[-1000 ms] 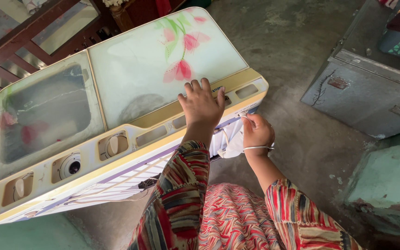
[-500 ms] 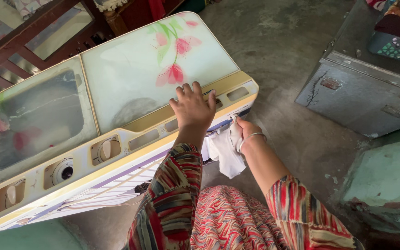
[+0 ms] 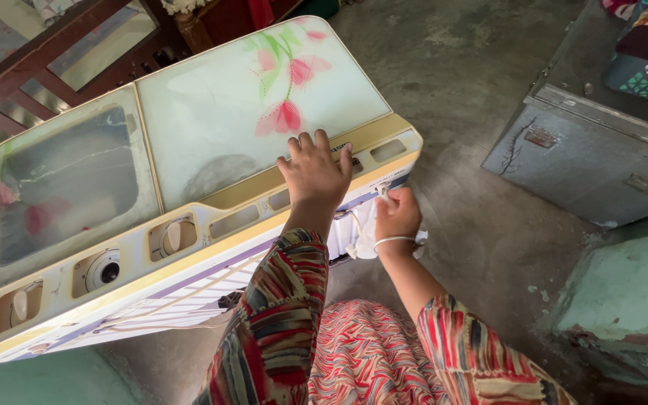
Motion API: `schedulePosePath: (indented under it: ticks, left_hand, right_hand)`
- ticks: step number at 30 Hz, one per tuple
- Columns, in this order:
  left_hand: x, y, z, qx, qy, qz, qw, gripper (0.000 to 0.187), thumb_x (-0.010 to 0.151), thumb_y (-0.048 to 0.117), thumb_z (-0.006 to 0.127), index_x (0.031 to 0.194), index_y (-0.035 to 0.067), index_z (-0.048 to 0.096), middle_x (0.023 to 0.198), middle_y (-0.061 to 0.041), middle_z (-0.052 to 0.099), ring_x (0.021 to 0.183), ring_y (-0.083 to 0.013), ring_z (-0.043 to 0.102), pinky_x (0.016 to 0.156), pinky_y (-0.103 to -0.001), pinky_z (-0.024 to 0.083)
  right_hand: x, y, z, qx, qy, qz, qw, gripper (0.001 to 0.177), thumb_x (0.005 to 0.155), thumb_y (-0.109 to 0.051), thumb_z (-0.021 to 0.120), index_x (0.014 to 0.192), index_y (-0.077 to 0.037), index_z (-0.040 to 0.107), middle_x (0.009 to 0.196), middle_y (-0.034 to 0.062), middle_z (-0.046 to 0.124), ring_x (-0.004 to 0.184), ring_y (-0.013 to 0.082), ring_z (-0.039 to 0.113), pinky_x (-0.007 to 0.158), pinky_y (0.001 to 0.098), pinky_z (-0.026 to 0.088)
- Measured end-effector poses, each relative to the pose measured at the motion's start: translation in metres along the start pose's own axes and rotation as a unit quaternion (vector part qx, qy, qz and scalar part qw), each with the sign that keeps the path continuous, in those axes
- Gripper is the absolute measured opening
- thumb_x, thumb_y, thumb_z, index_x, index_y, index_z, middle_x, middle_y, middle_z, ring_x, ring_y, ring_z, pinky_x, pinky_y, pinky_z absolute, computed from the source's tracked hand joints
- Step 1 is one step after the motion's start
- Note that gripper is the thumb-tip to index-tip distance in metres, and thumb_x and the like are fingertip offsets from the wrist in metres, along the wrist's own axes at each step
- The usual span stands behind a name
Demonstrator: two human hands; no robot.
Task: The person wipes the top and side surfaces of a twin-tub washing machine using a white cloth. They also handle the power cord, moving it aside and then plugging it into the machine's socket. The person continues to wipe various parts of the machine's exterior.
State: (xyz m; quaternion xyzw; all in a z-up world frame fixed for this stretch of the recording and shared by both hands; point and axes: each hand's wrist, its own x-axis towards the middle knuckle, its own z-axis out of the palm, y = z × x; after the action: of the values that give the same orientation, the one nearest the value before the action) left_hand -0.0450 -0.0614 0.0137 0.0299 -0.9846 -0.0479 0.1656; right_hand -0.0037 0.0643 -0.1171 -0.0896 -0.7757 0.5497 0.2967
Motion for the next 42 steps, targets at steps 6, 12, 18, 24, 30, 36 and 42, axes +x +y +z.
schedulePosePath:
  ticks: [6, 12, 18, 24, 30, 36, 42]
  left_hand:
    - [0.0, 0.001, 0.0, 0.002, -0.013, 0.001, 1.0, 0.053, 0.1, 0.055, 0.046, 0.116, 0.006, 0.059, 0.115, -0.016, 0.06, 0.117, -0.034, 0.053, 0.09, -0.059, 0.044]
    - [0.0, 0.0, -0.004, 0.001, -0.02, -0.008, 1.0, 0.056, 0.099, 0.055, 0.045, 0.121, 0.005, 0.058, 0.118, -0.017, 0.059, 0.118, -0.0343, 0.053, 0.088, -0.06, 0.046]
    - [0.001, 0.0, -0.006, 0.001, -0.029, -0.012, 1.0, 0.057, 0.1, 0.054, 0.045, 0.122, 0.004, 0.057, 0.119, -0.018, 0.059, 0.117, -0.0342, 0.054, 0.088, -0.06, 0.046]
    - [-0.001, 0.0, -0.004, 0.0, -0.025, -0.008, 1.0, 0.056, 0.1, 0.055, 0.045, 0.122, 0.004, 0.058, 0.118, -0.017, 0.06, 0.117, -0.034, 0.054, 0.089, -0.059, 0.047]
    - [0.0, -0.001, -0.004, 0.001, -0.02, -0.004, 1.0, 0.057, 0.1, 0.055, 0.044, 0.121, 0.004, 0.058, 0.117, -0.018, 0.06, 0.117, -0.0346, 0.054, 0.089, -0.059, 0.046]
    - [0.001, -0.001, -0.005, -0.003, -0.023, -0.006, 1.0, 0.057, 0.1, 0.055, 0.045, 0.121, 0.004, 0.058, 0.118, -0.018, 0.06, 0.119, -0.0349, 0.054, 0.089, -0.059, 0.046]
    - [0.0, -0.002, -0.003, -0.015, -0.013, -0.005, 1.0, 0.057, 0.099, 0.055, 0.046, 0.12, 0.004, 0.058, 0.118, -0.018, 0.06, 0.117, -0.0346, 0.054, 0.088, -0.059, 0.046]
  right_hand:
    - [0.01, 0.019, -0.001, -0.043, -0.061, 0.102, 0.992, 0.018, 0.094, -0.019, 0.069, 0.096, -0.001, 0.067, 0.093, 0.0161, 0.072, 0.088, 0.0302, 0.068, 0.082, 0.0394, 0.052]
    - [0.034, 0.044, 0.009, 0.4, -0.124, 0.516, 0.747, 0.025, 0.096, -0.019, 0.062, 0.112, -0.002, 0.069, 0.116, 0.0118, 0.074, 0.108, 0.0259, 0.07, 0.099, 0.0433, 0.054]
    - [0.028, 0.038, -0.014, 0.473, -0.154, 0.587, 0.639, 0.031, 0.097, -0.023, 0.052, 0.119, -0.007, 0.066, 0.119, 0.0099, 0.073, 0.109, 0.0264, 0.069, 0.1, 0.0466, 0.051]
    - [0.014, 0.082, -0.02, 0.257, -0.088, 0.377, 0.886, 0.022, 0.091, -0.012, 0.075, 0.108, 0.001, 0.07, 0.099, 0.0077, 0.071, 0.087, 0.0143, 0.064, 0.083, 0.0303, 0.05]
    - [0.02, 0.047, -0.029, 0.217, -0.112, 0.305, 0.921, 0.027, 0.085, 0.002, 0.059, 0.108, 0.005, 0.074, 0.094, 0.0115, 0.074, 0.078, 0.0162, 0.065, 0.072, 0.0294, 0.053]
    - [0.025, 0.013, -0.028, 0.156, -0.106, 0.103, 0.977, 0.032, 0.085, 0.005, 0.062, 0.116, 0.004, 0.07, 0.103, 0.0099, 0.075, 0.091, 0.0134, 0.071, 0.083, 0.0273, 0.055]
    - [0.026, -0.02, -0.014, 0.176, -0.048, 0.089, 0.979, 0.02, 0.083, 0.006, 0.076, 0.102, 0.002, 0.067, 0.093, 0.0095, 0.072, 0.084, 0.0148, 0.068, 0.077, 0.0278, 0.056]
